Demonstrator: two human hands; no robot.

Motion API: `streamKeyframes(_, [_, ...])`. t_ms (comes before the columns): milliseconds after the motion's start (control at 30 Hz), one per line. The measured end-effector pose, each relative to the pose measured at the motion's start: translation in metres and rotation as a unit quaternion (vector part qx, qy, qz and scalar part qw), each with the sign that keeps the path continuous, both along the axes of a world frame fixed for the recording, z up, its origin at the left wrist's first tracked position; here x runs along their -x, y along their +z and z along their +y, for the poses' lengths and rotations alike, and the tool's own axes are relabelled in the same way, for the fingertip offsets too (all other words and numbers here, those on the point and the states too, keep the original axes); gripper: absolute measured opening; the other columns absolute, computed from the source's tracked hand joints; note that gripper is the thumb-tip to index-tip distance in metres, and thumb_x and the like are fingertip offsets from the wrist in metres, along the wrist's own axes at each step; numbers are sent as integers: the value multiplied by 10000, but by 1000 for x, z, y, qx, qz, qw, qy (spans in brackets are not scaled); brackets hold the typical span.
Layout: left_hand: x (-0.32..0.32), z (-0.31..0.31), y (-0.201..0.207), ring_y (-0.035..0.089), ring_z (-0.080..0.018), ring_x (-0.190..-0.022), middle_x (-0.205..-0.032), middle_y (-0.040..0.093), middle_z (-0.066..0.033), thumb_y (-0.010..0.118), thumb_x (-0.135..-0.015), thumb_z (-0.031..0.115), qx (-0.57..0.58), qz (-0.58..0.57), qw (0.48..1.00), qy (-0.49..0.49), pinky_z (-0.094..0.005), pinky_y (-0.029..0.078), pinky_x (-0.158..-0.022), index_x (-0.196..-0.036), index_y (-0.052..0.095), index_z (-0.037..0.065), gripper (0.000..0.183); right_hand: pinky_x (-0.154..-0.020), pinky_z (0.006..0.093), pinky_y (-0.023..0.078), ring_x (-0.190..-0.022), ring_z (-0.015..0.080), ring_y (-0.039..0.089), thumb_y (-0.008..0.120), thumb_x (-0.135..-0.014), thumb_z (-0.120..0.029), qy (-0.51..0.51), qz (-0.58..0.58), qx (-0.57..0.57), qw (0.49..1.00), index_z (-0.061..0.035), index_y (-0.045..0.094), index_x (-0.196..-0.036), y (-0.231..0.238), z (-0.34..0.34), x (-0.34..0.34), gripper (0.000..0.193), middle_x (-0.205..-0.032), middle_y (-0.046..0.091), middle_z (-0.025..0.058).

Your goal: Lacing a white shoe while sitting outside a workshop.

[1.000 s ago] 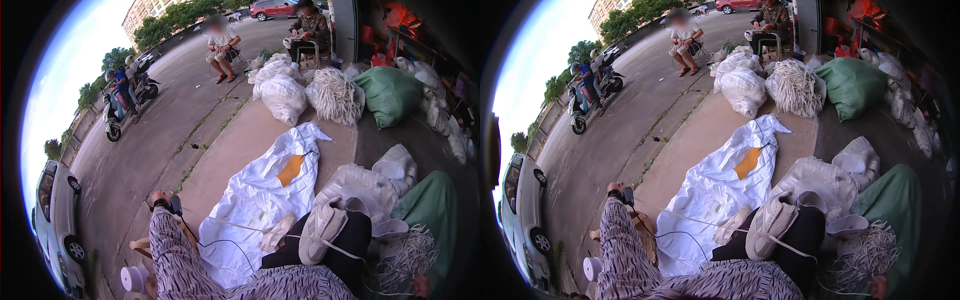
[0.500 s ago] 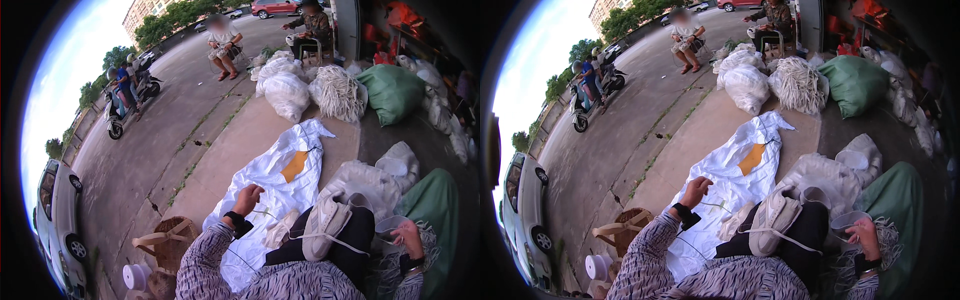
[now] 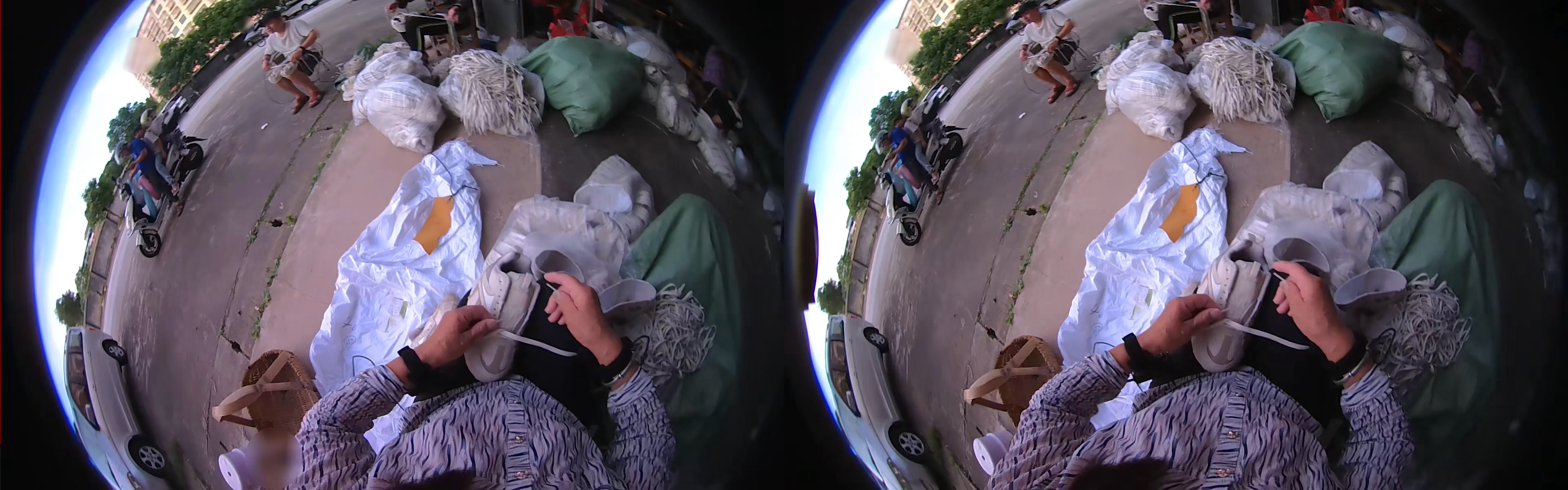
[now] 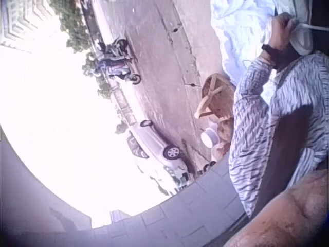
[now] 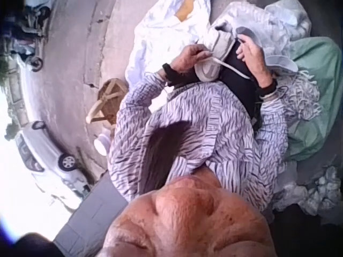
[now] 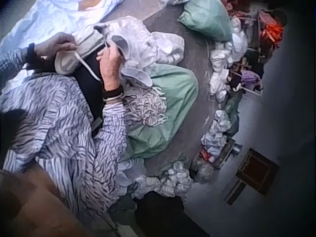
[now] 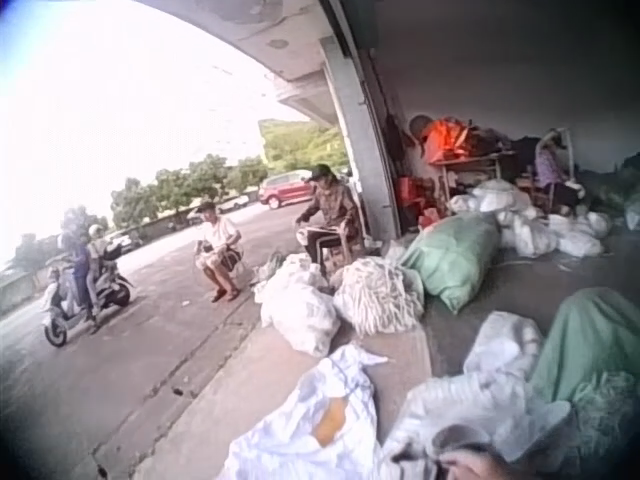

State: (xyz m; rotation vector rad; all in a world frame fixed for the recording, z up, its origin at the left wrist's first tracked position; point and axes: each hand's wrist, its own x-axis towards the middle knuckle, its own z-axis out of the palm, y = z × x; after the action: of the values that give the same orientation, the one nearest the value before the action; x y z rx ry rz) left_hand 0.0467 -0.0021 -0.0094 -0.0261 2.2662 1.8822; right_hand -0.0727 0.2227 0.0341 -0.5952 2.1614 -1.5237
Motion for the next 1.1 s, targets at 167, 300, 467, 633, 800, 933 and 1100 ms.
streamKeyframes(167, [4,7,-8,446,-35,-661,-731,523,46,499,-949,225,-89,-56,992,75,-192,380,-619,-956,561,31,203,-510,331,493,-596,219,639,521,-843,-49,34,-47,-72,996,6,512,-850,-23,5,-35,56,-650,603,128])
streamKeyframes(300, [6,5,-2,456,-32,-679,-749,540,41,518,-939,205,-87,-63,994,33,-190,384,-629,-917,578,35,181,-519,376,475,-525,278,611,580,-821,-112,64,74,-137,986,-7,545,-775,-17,7,-46,120,-618,593,164])
streamKeyframes(467, [5,2,-2,477,-40,-721,-776,565,44,590,-893,143,-71,-86,994,20,-197,401,-671,-860,598,30,118,-622,447,485,-713,370,616,568,-801,-110,44,-99,-175,979,-4,561,-758,-17,2,-42,115,-686,611,199])
streamKeyframes(633, [3,1,-3,488,-43,-731,-776,567,46,628,-856,90,-118,-66,991,16,-208,411,-680,-865,595,30,70,-645,450,498,-718,366,624,556,-802,-141,57,138,-224,963,-13,590,-763,-37,-6,-44,138,-710,617,208])
streamKeyframes(800, [0,2,-1,492,-41,-703,-754,564,35,632,-841,52,-67,-83,994,29,-206,417,-650,-850,582,17,62,-645,451,498,-717,367,624,559,-803,-148,73,136,-242,958,-12,587,-775,-45,-4,-45,142,-705,614,209])
streamKeyframes(933, [1,0,-3,469,-29,-666,-732,552,41,631,-842,87,-68,-81,994,35,-185,383,-613,-826,591,29,73,-576,422,487,-613,337,616,545,-807,-129,77,166,-200,963,-14,584,-767,-42,-5,-46,128,-661,606,189])
streamKeyframes(1100, [3,-3,-2,466,-30,-638,-711,549,38,634,-840,107,-52,-110,992,36,-183,373,-586,-816,594,21,97,-383,295,442,-376,179,555,512,-824,-68,59,13,-201,978,8,575,-752,-32,-8,-40,122,-569,584,109])
